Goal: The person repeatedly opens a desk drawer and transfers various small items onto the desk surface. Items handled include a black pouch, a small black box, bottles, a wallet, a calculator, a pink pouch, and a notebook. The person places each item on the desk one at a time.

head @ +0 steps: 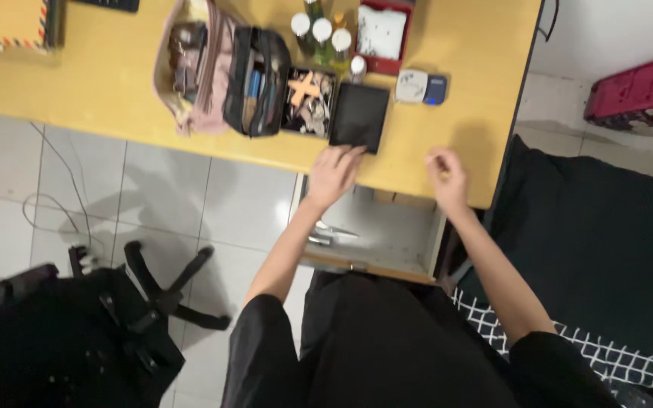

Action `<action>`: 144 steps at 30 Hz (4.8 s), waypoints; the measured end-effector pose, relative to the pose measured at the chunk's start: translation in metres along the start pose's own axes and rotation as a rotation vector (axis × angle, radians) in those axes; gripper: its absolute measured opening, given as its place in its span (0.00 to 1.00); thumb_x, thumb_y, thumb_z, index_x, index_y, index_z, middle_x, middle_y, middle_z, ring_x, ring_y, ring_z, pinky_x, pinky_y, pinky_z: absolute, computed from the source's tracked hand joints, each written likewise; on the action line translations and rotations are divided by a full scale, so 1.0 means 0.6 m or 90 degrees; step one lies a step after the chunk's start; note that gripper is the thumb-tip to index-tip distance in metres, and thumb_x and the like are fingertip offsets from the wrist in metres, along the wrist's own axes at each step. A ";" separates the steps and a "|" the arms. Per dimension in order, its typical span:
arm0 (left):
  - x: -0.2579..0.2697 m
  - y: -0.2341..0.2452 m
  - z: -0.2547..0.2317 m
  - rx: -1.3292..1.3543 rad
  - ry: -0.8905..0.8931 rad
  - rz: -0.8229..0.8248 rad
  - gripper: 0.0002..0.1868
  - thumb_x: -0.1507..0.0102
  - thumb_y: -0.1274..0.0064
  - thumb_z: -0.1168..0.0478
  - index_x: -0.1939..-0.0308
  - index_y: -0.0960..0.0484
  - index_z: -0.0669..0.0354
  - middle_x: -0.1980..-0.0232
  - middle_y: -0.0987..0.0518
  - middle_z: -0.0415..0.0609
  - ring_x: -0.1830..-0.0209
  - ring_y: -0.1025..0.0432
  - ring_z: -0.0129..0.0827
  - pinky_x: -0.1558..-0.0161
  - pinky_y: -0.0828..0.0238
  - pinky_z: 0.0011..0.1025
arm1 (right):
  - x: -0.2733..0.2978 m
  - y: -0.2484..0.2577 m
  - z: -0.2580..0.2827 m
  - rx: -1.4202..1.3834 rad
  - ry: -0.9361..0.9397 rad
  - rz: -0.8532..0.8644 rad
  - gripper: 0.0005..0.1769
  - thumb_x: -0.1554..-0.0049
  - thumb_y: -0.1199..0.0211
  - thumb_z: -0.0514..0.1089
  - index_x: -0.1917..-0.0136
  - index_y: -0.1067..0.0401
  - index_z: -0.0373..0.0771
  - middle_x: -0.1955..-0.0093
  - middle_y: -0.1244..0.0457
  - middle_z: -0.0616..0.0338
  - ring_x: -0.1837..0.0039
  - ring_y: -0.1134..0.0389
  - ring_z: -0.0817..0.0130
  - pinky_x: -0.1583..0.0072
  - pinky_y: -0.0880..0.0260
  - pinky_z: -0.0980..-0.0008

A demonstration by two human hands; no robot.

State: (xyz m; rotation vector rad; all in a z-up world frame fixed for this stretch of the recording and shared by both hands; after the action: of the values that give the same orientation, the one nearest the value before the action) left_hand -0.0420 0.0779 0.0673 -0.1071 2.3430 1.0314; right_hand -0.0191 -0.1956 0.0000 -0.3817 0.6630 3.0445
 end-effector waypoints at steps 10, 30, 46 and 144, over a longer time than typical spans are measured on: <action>0.367 -0.061 0.100 -0.126 0.113 0.343 0.15 0.41 0.46 0.68 0.50 0.20 0.56 0.50 0.24 0.47 0.45 0.29 0.42 0.44 0.30 0.38 | 0.253 -0.257 -0.058 0.208 -0.099 0.592 0.15 0.38 0.34 0.52 0.42 0.25 0.43 0.44 0.31 0.54 0.48 0.27 0.57 0.47 0.27 0.59; 0.461 -0.223 0.229 -0.165 0.189 0.571 0.19 0.42 0.38 0.55 0.49 0.18 0.55 0.41 0.22 0.49 0.35 0.33 0.42 0.35 0.41 0.41 | 0.309 -0.354 -0.219 0.055 -0.267 0.465 0.04 0.41 0.33 0.40 0.51 0.25 0.42 0.55 0.29 0.57 0.50 0.27 0.66 0.45 0.28 0.68; 0.394 0.024 0.143 0.599 0.583 0.070 0.13 0.41 0.31 0.62 0.55 0.15 0.65 0.62 0.15 0.46 0.64 0.25 0.23 0.60 0.26 0.26 | 0.285 -0.362 0.101 -0.248 -0.274 0.461 0.27 0.40 0.34 0.40 0.31 0.36 0.32 0.38 0.34 0.55 0.40 0.31 0.71 0.41 0.28 0.70; 0.535 -0.262 0.235 -0.183 0.347 0.621 0.15 0.37 0.48 0.64 0.46 0.17 0.51 0.44 0.17 0.53 0.43 0.22 0.43 0.48 0.22 0.41 | 0.378 -0.451 -0.160 0.184 -0.135 0.506 0.15 0.53 0.27 0.38 0.52 0.27 0.37 0.49 0.32 0.45 0.50 0.27 0.50 0.47 0.27 0.55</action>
State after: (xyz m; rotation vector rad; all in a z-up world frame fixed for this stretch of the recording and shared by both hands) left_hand -0.1978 0.1147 -0.2818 0.8216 2.7350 1.9937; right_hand -0.2021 0.0003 -0.2490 0.2860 1.5154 3.4961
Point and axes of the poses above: each hand's wrist, its own x-axis away from the middle knuckle, its own y-axis out of the back of the hand, z = x × y, the point moved 9 cm from there along -x, towards the middle knuckle
